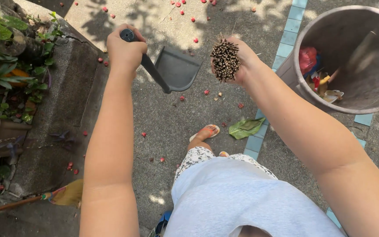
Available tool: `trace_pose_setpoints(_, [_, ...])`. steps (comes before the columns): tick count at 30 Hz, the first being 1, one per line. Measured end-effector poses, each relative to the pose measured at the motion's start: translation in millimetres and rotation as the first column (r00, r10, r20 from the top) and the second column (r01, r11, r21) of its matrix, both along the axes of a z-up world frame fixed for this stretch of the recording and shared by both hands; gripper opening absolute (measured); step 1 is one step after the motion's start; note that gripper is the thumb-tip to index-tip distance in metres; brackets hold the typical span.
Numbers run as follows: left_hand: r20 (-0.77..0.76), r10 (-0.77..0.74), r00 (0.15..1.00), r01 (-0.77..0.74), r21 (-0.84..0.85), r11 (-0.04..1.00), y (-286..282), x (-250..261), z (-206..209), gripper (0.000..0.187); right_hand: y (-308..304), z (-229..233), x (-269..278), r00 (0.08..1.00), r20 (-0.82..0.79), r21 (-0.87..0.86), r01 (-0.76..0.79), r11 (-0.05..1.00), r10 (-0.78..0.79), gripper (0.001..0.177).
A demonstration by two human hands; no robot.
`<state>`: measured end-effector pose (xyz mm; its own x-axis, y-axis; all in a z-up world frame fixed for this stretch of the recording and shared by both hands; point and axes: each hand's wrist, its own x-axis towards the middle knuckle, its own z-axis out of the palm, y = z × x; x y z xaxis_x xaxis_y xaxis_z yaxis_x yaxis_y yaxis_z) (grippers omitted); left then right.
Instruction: Sweep fallen leaves and debris into a dustpan and empty it into a trash bin.
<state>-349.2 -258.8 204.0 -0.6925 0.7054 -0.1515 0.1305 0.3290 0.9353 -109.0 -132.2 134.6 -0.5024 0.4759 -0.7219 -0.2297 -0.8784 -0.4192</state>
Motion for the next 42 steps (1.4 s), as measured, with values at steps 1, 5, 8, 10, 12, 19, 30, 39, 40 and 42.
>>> trace_pose_setpoints(1, [-0.002,0.043,0.999,-0.043,-0.005,0.999,-17.0,1.2,-11.3,0.034,-9.9,-2.1,-2.2,0.999,-0.002,-0.005,-0.043,0.999,0.043,0.023])
trace_pose_setpoints(5, [-0.091,0.192,0.977,-0.200,-0.086,0.976,-83.3,-8.9,-56.5,0.025,-45.4,-15.7,-25.2,0.995,-0.013,-0.067,-0.098,0.993,0.098,0.013])
trace_pose_setpoints(8, [-0.114,0.322,0.940,-0.334,-0.106,0.937,-133.1,-14.2,-64.4,0.025,-72.6,-12.0,-54.8,0.986,-0.051,-0.073,-0.161,0.984,0.157,0.015])
trace_pose_setpoints(10, [-0.070,0.399,0.914,-0.403,-0.081,0.911,-170.8,-11.2,-61.0,0.025,-95.3,-12.2,-72.5,0.977,-0.027,-0.117,-0.214,0.970,0.213,0.016])
trace_pose_setpoints(12, [-0.012,0.444,0.896,-0.442,-0.106,0.891,-207.5,-9.3,-54.0,0.022,-115.2,-16.7,-92.8,0.955,-0.035,-0.086,-0.297,0.951,0.296,0.015])
trace_pose_setpoints(19, [-0.028,0.681,0.731,-0.681,-0.074,0.728,-342.0,-41.2,-78.9,0.021,-193.7,-26.6,-202.2,0.823,-0.030,-0.077,-0.568,0.820,0.567,0.015])
trace_pose_setpoints(30, [-0.016,0.964,0.267,-0.963,-0.052,0.266,-589.2,-59.2,-102.8,0.019,-426.4,-20.6,-350.0,0.351,-0.142,-0.028,-0.936,0.351,0.925,0.018])
trace_pose_setpoints(39, [0.030,0.987,-0.159,-0.987,-0.039,-0.158,-726.1,-16.8,-109.2,0.019,-618.4,-69.2,-419.4,-0.117,-0.137,-0.076,-0.989,-0.128,0.984,0.027])
trace_pose_setpoints(40, [0.034,0.981,-0.188,-0.981,-0.051,-0.187,-738.3,-14.4,-114.7,0.019,-635.0,-74.9,-422.1,-0.145,-0.133,-0.088,-0.984,-0.157,0.981,0.027])
trace_pose_setpoints(42, [0.051,0.963,-0.265,-0.964,-0.046,-0.263,-768.7,-22.0,-123.0,0.020,-674.8,-82.7,-440.1,-0.212,-0.158,-0.153,-0.960,-0.236,0.964,0.027])
